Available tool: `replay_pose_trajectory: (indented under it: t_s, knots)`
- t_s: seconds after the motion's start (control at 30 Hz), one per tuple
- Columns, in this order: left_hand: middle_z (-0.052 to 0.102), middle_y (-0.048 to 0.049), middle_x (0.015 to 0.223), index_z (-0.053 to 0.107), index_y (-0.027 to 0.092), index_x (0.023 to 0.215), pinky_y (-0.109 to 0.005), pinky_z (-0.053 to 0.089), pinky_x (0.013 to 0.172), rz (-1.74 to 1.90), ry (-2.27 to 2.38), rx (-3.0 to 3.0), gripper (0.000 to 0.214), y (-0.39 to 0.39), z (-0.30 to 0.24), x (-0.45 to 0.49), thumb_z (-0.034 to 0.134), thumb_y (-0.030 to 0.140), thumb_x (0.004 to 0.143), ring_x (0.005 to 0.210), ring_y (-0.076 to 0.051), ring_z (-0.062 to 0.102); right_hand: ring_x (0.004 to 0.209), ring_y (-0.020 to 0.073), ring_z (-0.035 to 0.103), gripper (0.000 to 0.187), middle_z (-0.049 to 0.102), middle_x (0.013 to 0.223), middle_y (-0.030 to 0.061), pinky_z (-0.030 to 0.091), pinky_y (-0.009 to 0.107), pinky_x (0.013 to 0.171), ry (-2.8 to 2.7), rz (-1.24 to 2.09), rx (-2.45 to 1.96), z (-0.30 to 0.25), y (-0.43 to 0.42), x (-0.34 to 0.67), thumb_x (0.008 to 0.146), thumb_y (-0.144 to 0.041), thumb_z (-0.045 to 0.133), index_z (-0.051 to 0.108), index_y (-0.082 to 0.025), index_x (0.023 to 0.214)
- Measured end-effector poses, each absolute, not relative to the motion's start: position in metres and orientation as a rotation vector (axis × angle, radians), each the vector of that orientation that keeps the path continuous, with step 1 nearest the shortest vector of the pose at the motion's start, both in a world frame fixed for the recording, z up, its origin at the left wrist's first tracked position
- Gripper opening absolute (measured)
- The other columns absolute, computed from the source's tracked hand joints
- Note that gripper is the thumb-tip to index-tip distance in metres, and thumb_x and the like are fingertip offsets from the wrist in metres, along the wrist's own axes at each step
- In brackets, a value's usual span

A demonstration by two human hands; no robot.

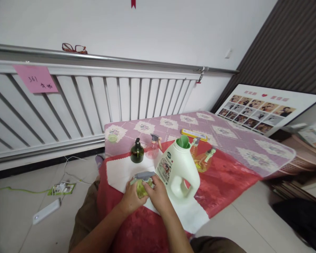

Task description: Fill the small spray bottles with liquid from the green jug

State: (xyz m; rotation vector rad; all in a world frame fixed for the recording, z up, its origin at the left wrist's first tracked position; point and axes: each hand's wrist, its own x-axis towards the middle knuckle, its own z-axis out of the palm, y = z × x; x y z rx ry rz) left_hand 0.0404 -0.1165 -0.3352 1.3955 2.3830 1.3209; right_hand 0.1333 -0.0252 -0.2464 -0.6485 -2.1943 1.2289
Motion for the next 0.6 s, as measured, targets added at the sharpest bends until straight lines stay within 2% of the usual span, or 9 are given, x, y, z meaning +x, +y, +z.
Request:
replay_pose_trajectory:
  t_s: [0.3, 0.47, 0.6]
  knots:
    - [0.058, -0.0112, 0.121, 0.051, 0.023, 0.120, -0.053, 0.036, 0.106, 1.277, 2.423, 1.440, 0.061, -0.114, -0.352, 0.039, 0.067, 0.028, 0.061, 0.123, -0.034, 0.048, 0.088, 0.0206, 0.063, 0.017, 0.069, 0.090, 0.0021, 0.049, 0.034, 0.079, -2.204, 1.220, -0.628, -0.238, -0.026, 0.136, 0.077, -0.025, 0.060, 0.067, -0.024, 0.093]
    - [0.056, -0.0155, 0.123, 0.045, 0.019, 0.123, -0.055, 0.036, 0.106, 1.288, 2.449, 1.383, 0.069, -0.114, -0.362, 0.039, 0.068, 0.030, 0.059, 0.122, -0.036, 0.048, 0.090, 0.0210, 0.063, 0.022, 0.070, 0.093, 0.0016, 0.048, 0.034, 0.080, -2.238, 1.262, -0.586, -0.229, -0.025, 0.138, 0.077, -0.023, 0.061, 0.069, -0.025, 0.097]
    - [0.053, -0.0165, 0.127, 0.037, 0.017, 0.129, -0.053, 0.037, 0.104, 1.328, 2.420, 1.442, 0.074, -0.116, -0.356, 0.038, 0.065, 0.028, 0.062, 0.122, -0.035, 0.049, 0.090, 0.0223, 0.062, 0.015, 0.069, 0.086, 0.0013, 0.047, 0.035, 0.082, -2.225, 1.260, -0.586, -0.230, -0.025, 0.137, 0.078, -0.026, 0.061, 0.070, -0.025, 0.090]
